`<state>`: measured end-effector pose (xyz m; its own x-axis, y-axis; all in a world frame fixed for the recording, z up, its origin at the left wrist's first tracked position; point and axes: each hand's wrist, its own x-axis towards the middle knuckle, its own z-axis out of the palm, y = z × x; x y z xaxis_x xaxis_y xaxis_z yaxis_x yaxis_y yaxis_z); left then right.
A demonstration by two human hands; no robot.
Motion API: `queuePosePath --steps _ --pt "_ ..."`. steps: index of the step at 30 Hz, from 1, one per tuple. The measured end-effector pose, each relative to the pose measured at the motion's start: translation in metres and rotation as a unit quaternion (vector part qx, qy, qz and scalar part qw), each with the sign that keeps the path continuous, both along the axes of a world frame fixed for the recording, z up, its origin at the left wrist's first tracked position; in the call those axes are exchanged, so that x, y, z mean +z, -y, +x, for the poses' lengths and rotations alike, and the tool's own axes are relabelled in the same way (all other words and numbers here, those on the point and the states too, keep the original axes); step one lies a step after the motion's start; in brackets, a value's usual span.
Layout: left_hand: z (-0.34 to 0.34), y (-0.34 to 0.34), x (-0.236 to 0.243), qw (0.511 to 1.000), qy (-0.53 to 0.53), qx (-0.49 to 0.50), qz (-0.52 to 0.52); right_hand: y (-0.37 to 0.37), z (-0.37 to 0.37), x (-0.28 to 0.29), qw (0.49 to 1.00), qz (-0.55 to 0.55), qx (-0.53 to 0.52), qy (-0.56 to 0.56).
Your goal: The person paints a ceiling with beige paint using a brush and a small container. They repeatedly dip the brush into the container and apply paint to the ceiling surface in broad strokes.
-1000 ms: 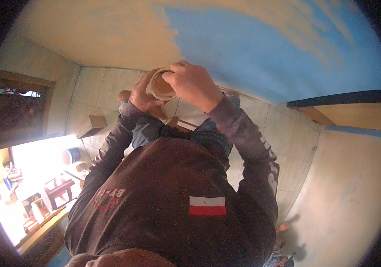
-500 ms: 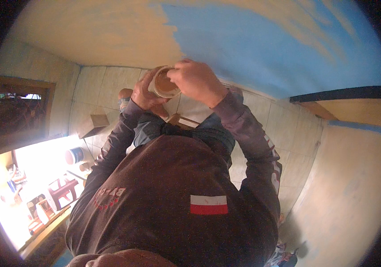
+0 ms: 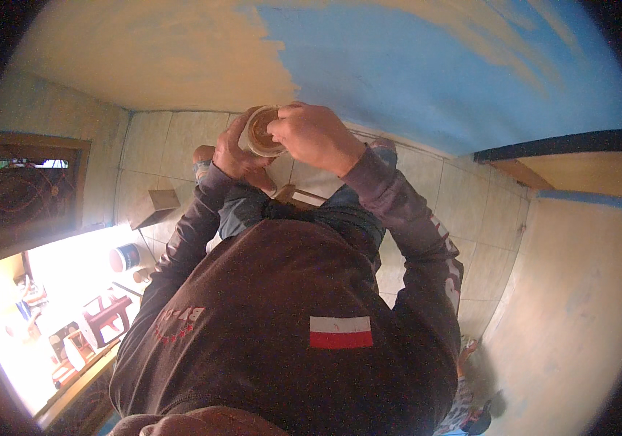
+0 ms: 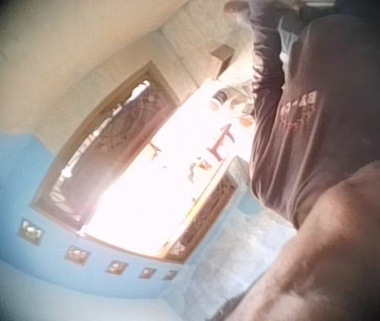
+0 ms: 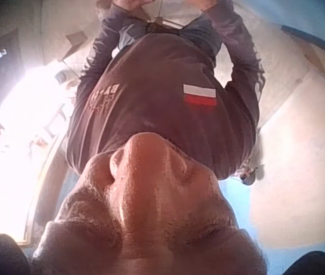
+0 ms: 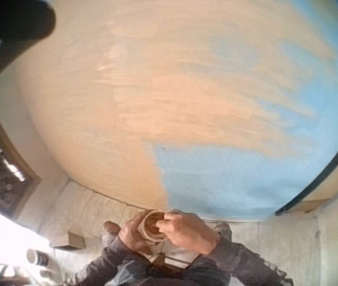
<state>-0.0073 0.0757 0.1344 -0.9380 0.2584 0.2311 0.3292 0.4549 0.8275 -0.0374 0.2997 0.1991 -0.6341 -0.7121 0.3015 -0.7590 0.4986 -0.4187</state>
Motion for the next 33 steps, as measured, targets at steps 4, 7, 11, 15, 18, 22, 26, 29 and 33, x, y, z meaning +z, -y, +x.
queuePosePath --steps 4,7,11,15,18,22,26,29,33 --pt "-0.003 0.001 -0.006 0.999 -0.032 -0.003 -0.03 -0.003 -0.002 0.007 0.998 -0.05 -0.026 0.027" --pt "-0.002 0.001 -0.008 0.999 -0.015 0.038 -0.021 -0.009 -0.003 0.014 0.991 -0.101 -0.074 0.056" --pt "-0.009 0.002 -0.016 0.996 -0.046 0.068 -0.021 -0.022 -0.009 0.003 0.96 -0.205 -0.141 0.128" --pt "-0.013 -0.006 0.002 0.993 -0.045 0.109 -0.03 -0.037 -0.01 -0.002 0.917 -0.255 -0.203 0.23" --pt "-0.021 -0.007 0.007 0.987 -0.056 0.148 -0.038 -0.048 -0.01 0.001 0.903 -0.279 -0.209 0.253" --pt "-0.031 -0.017 0.035 0.985 -0.105 0.133 -0.02 -0.064 -0.005 0.009 0.877 -0.332 -0.216 0.271" --pt "-0.048 -0.029 0.063 0.979 -0.157 0.132 -0.017 -0.082 -0.009 0.034 0.894 -0.333 -0.187 0.233" --pt "-0.059 -0.039 0.088 0.972 -0.191 0.134 -0.004 -0.097 -0.01 0.062 0.902 -0.283 -0.175 0.274" --pt "-0.083 -0.055 0.132 0.972 -0.193 0.134 0.025 -0.108 -0.024 0.089 0.896 -0.334 -0.2 0.214"
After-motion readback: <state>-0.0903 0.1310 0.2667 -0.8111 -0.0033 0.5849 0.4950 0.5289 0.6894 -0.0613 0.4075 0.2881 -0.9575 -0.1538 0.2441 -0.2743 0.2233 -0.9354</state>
